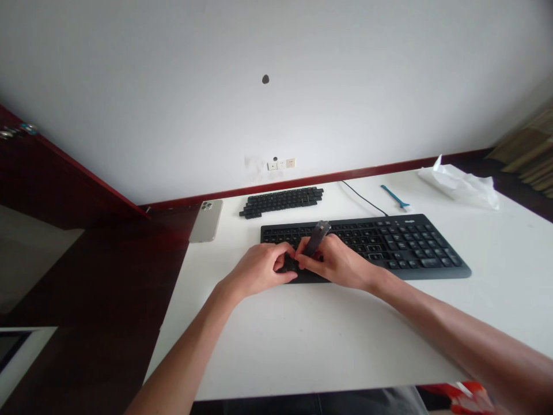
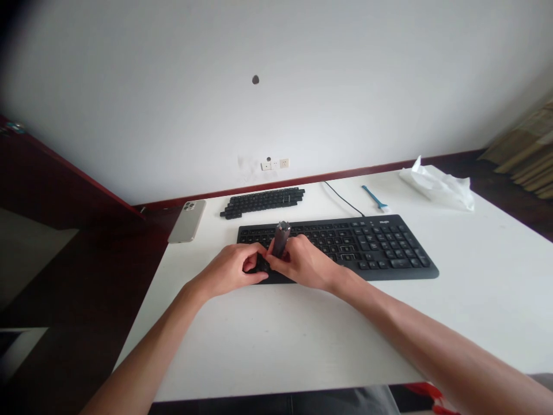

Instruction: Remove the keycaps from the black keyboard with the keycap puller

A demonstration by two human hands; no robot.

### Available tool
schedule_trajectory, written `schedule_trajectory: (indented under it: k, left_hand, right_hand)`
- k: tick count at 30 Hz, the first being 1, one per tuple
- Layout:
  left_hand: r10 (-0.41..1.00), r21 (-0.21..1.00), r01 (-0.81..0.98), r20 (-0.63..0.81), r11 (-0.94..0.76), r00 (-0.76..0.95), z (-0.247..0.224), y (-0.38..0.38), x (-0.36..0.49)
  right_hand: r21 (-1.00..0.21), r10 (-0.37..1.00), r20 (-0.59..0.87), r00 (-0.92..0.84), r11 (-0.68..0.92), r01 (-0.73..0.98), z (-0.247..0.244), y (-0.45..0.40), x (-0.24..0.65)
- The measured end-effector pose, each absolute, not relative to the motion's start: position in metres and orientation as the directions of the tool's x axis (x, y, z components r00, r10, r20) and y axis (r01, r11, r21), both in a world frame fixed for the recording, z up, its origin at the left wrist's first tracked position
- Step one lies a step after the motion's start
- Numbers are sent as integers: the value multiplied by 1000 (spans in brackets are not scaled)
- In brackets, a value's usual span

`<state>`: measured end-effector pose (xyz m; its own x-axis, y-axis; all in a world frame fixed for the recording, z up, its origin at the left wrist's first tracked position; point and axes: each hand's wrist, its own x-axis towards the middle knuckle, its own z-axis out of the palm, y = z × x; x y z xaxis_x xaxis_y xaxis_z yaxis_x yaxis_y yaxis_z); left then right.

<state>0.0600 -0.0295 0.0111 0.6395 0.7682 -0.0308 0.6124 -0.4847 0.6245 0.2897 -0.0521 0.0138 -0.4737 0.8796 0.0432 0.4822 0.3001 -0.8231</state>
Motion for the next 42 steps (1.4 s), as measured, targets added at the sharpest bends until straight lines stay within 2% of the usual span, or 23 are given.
schedule_trajectory:
  k: [4, 17, 20, 23, 28, 32, 42]
  left_hand:
    - [744, 560, 612, 13, -559, 668, 8, -30, 64]
    - [742, 533, 600, 80, -596, 666, 3, -33, 69]
    - [738, 508, 604, 96, -614, 668, 2, -34, 70]
    - [729, 465, 614, 108, -638, 676, 1, -36, 73]
    - [732, 381, 654, 100, -654, 674, 2, -39, 77]
    - [728, 361, 663, 67, -655, 682, 6, -40, 80]
    - [746, 343, 701, -2, -625, 666, 10, -40, 83]
  right_hand:
    - [-813, 867, 44, -496, 320, 487, 17, -54, 288]
    - [-854, 835, 96, -542, 348, 386, 4, -51, 293]
    - [-869, 818, 95, -567, 346, 354, 4, -49, 294]
    - [-835, 785, 96, -612, 399, 380, 9, -48, 296]
    - [-729, 754, 219, -619, 548, 410, 13, -49, 296]
    - [-773, 762, 219, -609, 517, 368, 8, -51, 292]
    - [-777, 783, 265, -562, 519, 357, -1, -53, 290]
